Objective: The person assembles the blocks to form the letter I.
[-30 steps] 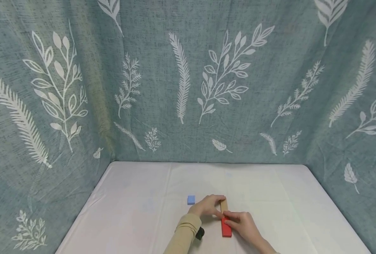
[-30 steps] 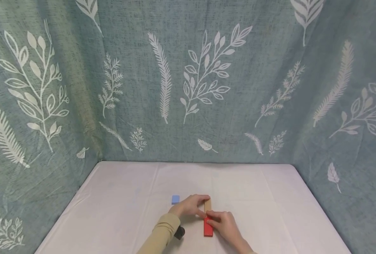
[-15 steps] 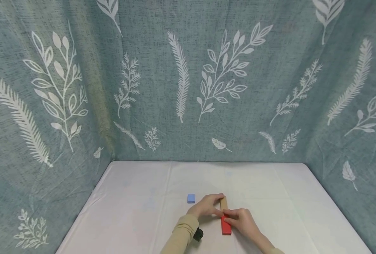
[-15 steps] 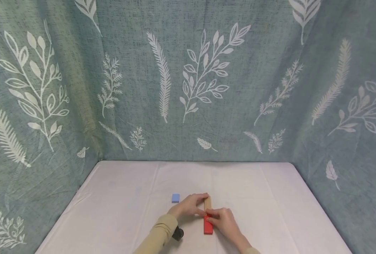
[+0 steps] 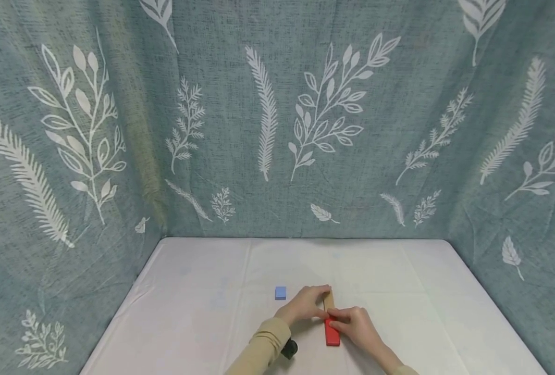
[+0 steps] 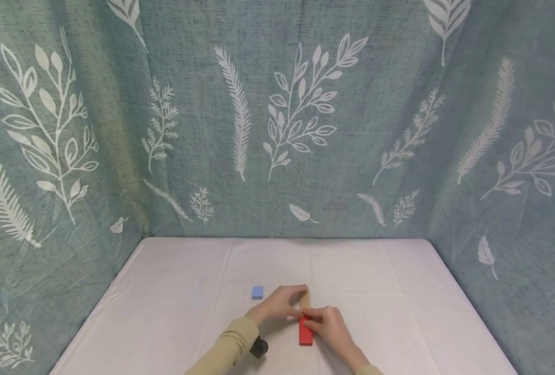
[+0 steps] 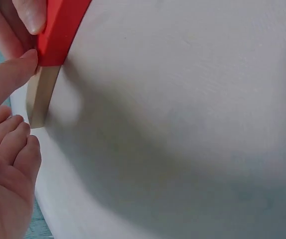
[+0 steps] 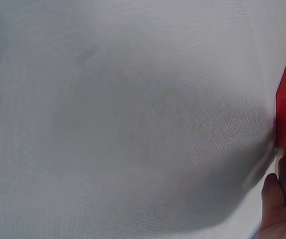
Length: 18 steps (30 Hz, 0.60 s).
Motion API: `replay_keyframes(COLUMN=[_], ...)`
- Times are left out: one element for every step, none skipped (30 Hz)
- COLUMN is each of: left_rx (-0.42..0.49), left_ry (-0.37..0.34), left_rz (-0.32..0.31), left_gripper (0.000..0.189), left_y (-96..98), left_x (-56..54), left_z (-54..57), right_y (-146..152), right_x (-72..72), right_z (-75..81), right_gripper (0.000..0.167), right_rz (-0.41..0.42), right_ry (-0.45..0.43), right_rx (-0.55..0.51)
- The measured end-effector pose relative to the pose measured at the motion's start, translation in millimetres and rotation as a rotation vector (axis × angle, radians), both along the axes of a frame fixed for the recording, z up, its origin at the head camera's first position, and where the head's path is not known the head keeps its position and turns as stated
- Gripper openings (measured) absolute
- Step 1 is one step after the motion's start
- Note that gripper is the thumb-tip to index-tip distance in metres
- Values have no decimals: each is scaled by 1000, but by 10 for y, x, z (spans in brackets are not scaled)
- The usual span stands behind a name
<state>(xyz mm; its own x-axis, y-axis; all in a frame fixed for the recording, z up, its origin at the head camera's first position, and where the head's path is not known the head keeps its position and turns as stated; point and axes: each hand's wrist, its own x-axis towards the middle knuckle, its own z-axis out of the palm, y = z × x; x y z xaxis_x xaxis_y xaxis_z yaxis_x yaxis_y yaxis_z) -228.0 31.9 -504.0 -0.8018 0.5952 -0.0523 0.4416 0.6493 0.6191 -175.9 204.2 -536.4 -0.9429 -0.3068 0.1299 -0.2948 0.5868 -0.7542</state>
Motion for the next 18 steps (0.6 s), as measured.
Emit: replay_keyframes(left_rx=[-4,-2,-1,-3,-6,-6,-4,-1,-4,-4,-1,3,7,11,17,24,27,31], left_ry=[8,9,11,11,11,10,3,1,5,9,16,17,19,16,13,11,12,10], left_rz=[-6,-11,-13,-15,-16,-15,-11,-9,-10,-13,-19,-23,-25,-27,-28,-27,-27,-25], left_gripper=[62,61,61,61,61,62,63,63,63,63,62,61,61,60,60,60,59,59], left_y=[-5,-12,-16,-24,-33,-42,-52,-62,-71,-86,-101,-118,-136,-155,-176,-199,-224,-250], left_x=[-2,-8,-13,-17,-19,-20,-21,-20,-17,-18,-22,-27,-34,-42,-54,-68,-83,-98], left_z=[6,13,24,38,58,76,100,119,139,158,175,191,205,218,229,241,251,263], right_y=[-1,-1,-1,1,3,5,7,9,11,10,9,7,6,3,1,-2,-5,-10], right_x=[-3,-6,-7,-9,-11,-11,-11,-9,-7,-5,-3,0,4,6,11,14,17,18], right_z=[-4,-10,-14,-19,-24,-27,-30,-32,-32,-30,-29,-24,-20,-17,-13,-10,-8,-7], right_gripper=[30,30,30,29,29,29,29,29,30,30,31,31,31,31,31,31,31,31], right_rz=[1,2,2,3,1,1,4,3,4,3,2,1,0,-3,-3,-6,-6,-6], right_ry=[4,8,15,22,29,36,41,45,47,49,49,48,46,42,39,33,29,29], right_rx=[0,1,3,6,9,13,15,17,19,20,20,18,18,17,16,14,12,9])
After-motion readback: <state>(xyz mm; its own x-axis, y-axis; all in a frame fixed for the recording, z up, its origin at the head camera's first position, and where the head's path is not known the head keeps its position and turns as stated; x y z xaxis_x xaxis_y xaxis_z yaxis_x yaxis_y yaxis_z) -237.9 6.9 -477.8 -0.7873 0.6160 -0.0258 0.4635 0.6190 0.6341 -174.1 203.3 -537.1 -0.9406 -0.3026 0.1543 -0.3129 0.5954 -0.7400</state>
